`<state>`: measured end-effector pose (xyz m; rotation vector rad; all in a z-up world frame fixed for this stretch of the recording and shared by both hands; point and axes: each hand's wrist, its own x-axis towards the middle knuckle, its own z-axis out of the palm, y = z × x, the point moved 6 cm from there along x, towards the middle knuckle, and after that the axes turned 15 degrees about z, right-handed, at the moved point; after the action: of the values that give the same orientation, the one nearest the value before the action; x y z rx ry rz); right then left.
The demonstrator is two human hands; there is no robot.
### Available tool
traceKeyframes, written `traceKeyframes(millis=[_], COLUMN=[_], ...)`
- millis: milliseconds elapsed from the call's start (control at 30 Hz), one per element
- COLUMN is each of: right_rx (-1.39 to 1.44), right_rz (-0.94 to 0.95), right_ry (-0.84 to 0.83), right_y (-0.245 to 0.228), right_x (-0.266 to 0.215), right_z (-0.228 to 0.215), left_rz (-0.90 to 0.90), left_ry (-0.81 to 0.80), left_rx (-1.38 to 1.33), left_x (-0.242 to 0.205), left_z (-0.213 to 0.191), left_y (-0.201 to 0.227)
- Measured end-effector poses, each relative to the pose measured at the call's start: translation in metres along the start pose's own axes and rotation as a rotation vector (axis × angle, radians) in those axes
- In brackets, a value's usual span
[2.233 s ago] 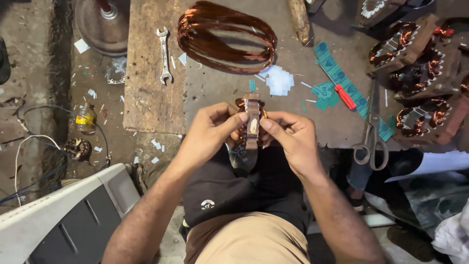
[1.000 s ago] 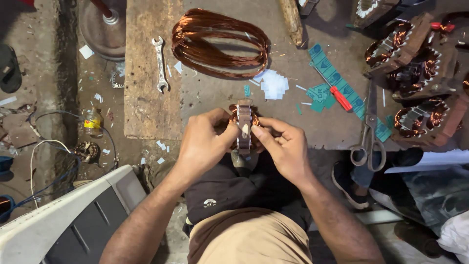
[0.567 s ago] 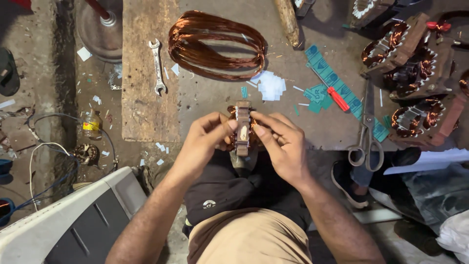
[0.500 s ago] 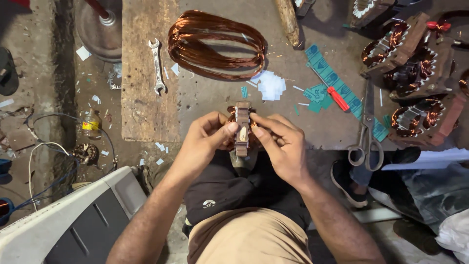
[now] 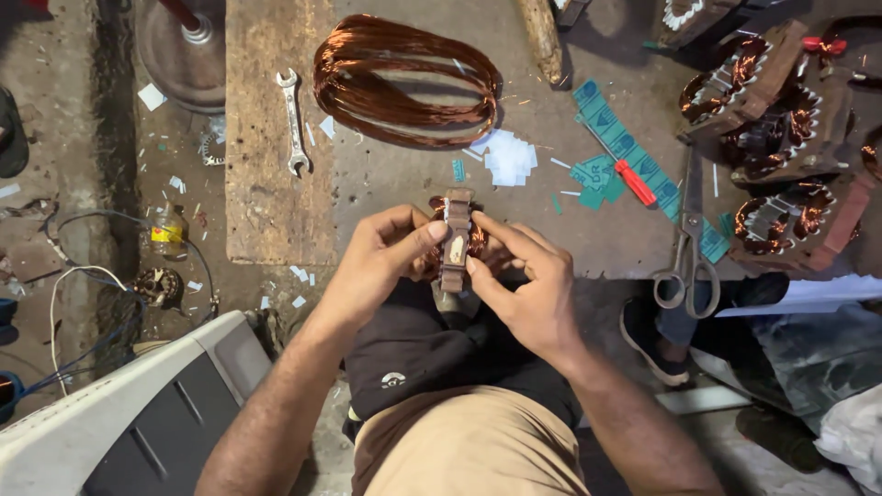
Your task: The person sits at a workbench and hand-winds copper magnet wire around the slots of a motor stator core, guiding and pressing the wire turns into place with both hands. They then pull a length of wire from the coil on the bench, fold it, and continue winding turns onto the stator.
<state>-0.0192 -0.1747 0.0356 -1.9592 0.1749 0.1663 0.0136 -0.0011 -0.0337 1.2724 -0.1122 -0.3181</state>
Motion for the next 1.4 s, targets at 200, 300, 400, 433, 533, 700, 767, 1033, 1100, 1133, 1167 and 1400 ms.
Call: traceKeyframes(millis=[200,300,400,433,533,700,767,1033,1100,1133,1167,1400], right_rx=[-0.105,-0.152,-0.182,-0.182,-0.172,0.082,0.085,0.276,0.313,0.315,0.338,0.451], right_rz=[-0.042,-0.066,-0.081,-0.08,-0.138,0.09,0.11,0.244,0.325,0.32,0.264,0.238], right_ry=[0.092,0.151,0.169,0.17,0.207,0.095,0.077,0.028,-0.051,-0.052,-0.094,-0.197], right_y=[-0.009,-0.015,-0.021,-0.017,-0.013,0.009,0.007,0.031,0.039,0.043,0.043,0.049], right_x=[0.0,-0.003,-0.005,-0.006,-0.009,-0.001,-0.001,0.003,0.004,0.003,0.001,0.001], right_z=[0.001,0.004,0.004,0.005,0.004,0.004,0.003,0.006,0.009,0.007,0.008,0.007], left_rz=[-0.004,-0.031,-0.038,-0.038,-0.053,-0.013,-0.012,-0.089,-0.055,-0.051,-0.075,0.004], left_ry=[0.009,0.023,0.041,0.04,0.076,0.086,0.047,-0.021,-0.017,-0.016,-0.04,-0.124], left_rx=[-0.011,-0.07,-0.126,-0.126,-0.176,-0.077,-0.055,0.102,0.067,0.07,0.075,-0.17], left_x=[0.001,0.003,0.004,0.004,0.001,-0.001,0.0,0.004,0.003,0.002,0.0,-0.01], left_z=[-0.002,-0.001,0.0,0.001,0.004,0.004,0.004,0.003,-0.002,-0.004,-0.005,-0.008], left_y=[0.001,-0.005,-0.01,-0.012,-0.016,-0.002,0.001,0.003,0.004,0.008,0.009,-0.007])
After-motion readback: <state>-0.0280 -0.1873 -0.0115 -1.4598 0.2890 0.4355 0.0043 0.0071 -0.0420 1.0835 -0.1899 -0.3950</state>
